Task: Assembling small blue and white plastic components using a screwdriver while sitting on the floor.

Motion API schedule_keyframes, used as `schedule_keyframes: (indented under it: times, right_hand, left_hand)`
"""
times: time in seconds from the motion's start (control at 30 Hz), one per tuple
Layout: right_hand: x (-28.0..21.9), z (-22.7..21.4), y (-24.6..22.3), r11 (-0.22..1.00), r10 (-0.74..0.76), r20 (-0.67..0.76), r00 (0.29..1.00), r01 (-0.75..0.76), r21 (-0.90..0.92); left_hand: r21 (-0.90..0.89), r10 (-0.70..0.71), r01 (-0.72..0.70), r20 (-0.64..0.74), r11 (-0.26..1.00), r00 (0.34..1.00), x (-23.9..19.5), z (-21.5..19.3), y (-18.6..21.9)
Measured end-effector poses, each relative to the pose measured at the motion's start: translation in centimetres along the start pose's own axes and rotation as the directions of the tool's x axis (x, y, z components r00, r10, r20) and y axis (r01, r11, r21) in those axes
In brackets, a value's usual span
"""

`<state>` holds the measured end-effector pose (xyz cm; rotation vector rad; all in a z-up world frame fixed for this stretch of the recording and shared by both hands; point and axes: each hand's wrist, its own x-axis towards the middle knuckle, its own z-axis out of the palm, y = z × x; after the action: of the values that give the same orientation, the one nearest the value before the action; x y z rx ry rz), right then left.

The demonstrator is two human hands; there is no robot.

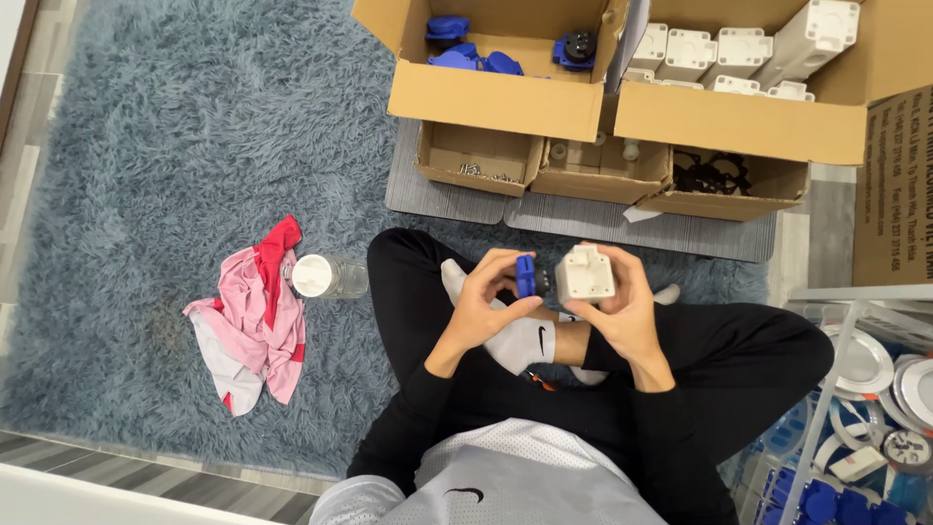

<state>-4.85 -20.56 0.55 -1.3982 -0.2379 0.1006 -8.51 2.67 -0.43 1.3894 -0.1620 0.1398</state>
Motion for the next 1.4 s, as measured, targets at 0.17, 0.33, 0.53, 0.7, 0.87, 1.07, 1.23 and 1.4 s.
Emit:
schedule_keyframes:
  times: [0.17, 0.33, 0.53, 0.7, 0.87, 1.07, 1.23, 1.4]
  right_hand:
    - [0.0, 0.3, 0.0, 0.965, -0.171, 0.019, 0.985, 0.172, -0.197]
    - [0.4, 1.0, -2.0, 0.734, -0.422, 0.067, 0.904, 0.384, -0.560]
    - [0.8, 1.4, -2.0, 0.551, -0.584, 0.148, 0.798, 0.524, -0.649]
    - [0.9, 1.4, -1.5, 0.494, -0.621, 0.179, 0.763, 0.558, -0.667]
    - [1.1, 1.3, -1.3, 0.452, -0.645, 0.192, 0.740, 0.572, -0.685]
    - [0.9, 0.9, -1.0, 0.417, -0.639, 0.219, 0.738, 0.571, -0.708]
    - [1.0, 0.7, -0.8, 0.416, -0.631, 0.240, 0.738, 0.583, -0.698]
    - [1.5, 0.6, -0.9, 0.398, -0.616, 0.251, 0.747, 0.570, -0.719]
  left_hand:
    - [0.171, 0.094, -0.089, -0.025, 0.981, 0.995, 0.9, 1.3, 2.9]
    - [0.298, 0.147, -0.126, -0.051, 0.946, 0.988, 1.7, 2.4, 3.9]
    - [0.389, 0.229, -0.184, -0.075, 0.903, 0.970, 2.0, 3.5, 3.9]
    - [0.433, 0.266, -0.198, -0.102, 0.880, 0.959, 2.0, 3.7, 3.5]
    - [0.466, 0.270, -0.196, -0.095, 0.862, 0.958, 1.9, 4.0, 3.5]
    - [0.526, 0.278, -0.216, -0.040, 0.822, 0.960, 1.6, 3.9, 3.4]
    - [0.503, 0.261, -0.195, -0.064, 0.842, 0.963, 1.3, 4.1, 1.9]
    - [0.497, 0.297, -0.206, -0.111, 0.843, 0.948, 1.4, 4.5, 0.1]
